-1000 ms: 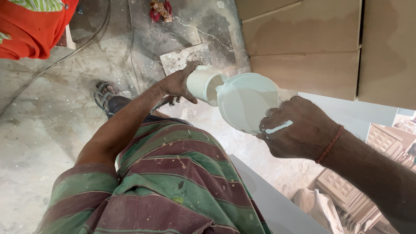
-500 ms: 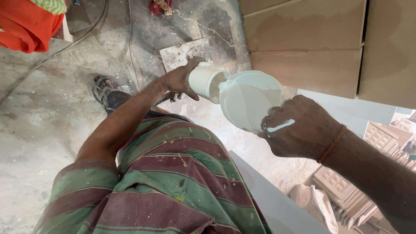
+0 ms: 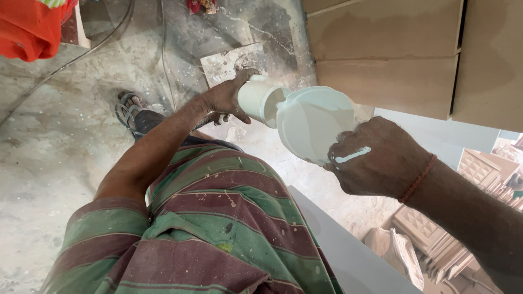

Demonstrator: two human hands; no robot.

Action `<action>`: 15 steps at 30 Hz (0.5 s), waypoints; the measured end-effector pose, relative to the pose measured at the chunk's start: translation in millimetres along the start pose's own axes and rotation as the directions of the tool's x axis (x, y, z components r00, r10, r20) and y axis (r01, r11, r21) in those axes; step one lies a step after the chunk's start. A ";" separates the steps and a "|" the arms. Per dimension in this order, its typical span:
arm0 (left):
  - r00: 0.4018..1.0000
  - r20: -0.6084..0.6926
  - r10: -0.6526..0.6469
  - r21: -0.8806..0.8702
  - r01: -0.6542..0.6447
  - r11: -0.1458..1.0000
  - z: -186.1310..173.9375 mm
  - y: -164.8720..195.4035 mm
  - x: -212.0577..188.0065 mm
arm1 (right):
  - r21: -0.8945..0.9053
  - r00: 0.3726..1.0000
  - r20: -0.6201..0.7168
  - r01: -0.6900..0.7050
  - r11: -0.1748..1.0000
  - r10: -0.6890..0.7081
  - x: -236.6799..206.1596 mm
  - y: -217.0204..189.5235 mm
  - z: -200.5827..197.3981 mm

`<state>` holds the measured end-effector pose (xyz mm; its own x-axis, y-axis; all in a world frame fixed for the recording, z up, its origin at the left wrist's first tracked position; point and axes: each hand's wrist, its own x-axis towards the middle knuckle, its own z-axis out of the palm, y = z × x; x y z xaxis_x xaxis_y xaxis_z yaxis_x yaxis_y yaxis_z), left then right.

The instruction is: The person uses a spray gun to apply white paint to a wooden cabinet, moving around to cover multiple surfaces. They then pour white paint from a container into the spray gun's reservoir to continue the task.

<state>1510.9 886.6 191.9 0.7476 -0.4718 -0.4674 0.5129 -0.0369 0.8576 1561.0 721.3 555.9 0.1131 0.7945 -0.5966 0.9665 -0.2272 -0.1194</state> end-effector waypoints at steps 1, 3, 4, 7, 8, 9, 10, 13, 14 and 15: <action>0.994 -0.006 0.108 0.003 -0.108 0.994 0.4 1.7 -1.2 | -0.002 1.000 0.004 0.002 1.000 -0.002 0.2 0.2 0.0; 0.947 -0.014 0.321 0.012 -0.320 0.947 0.8 3.9 -3.0 | -0.008 1.000 -0.011 0.013 1.000 -0.013 0.6 0.6 0.0; 0.960 -0.012 0.278 0.010 -0.278 0.960 0.9 4.5 -3.5 | -0.012 0.999 -0.027 0.023 1.000 -0.023 0.9 0.9 -0.1; 0.976 -0.007 0.216 0.014 -0.216 0.976 0.2 3.8 -2.4 | 0.001 1.000 -0.001 0.008 1.000 -0.008 2.1 2.0 -0.6; 0.972 -0.006 0.236 0.014 -0.236 0.972 -0.1 2.5 -1.5 | 0.011 1.000 0.024 -0.004 1.000 0.003 2.5 2.4 -0.7; 0.967 -0.006 0.256 0.014 -0.256 0.967 -0.3 1.1 -0.2 | 0.019 1.000 0.006 0.004 1.000 -0.004 2.9 2.8 -0.9; 0.976 -0.001 0.217 0.019 -0.217 0.976 -0.7 -0.9 1.0 | 0.028 1.000 -0.012 0.012 1.000 -0.012 3.2 3.2 -1.1; 0.970 0.001 0.245 0.029 -0.245 0.969 -0.7 -6.5 5.7 | 0.040 0.998 -0.053 0.034 0.999 -0.032 4.1 4.3 -1.2; 0.938 -0.007 0.347 0.035 -0.347 0.937 -0.6 -7.7 7.0 | 0.039 0.997 -0.068 0.042 0.998 -0.039 4.2 4.6 -1.2; 0.895 -0.014 0.445 0.041 -0.444 0.895 -0.7 -8.8 7.8 | 0.039 0.999 -0.041 0.025 0.999 -0.023 4.3 4.9 -1.1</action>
<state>1512.5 883.9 180.6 0.9035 -0.4268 -0.0397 0.1095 0.1402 0.9840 1566.5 724.2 553.6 0.0997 0.8219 -0.5608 0.9593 -0.2289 -0.1651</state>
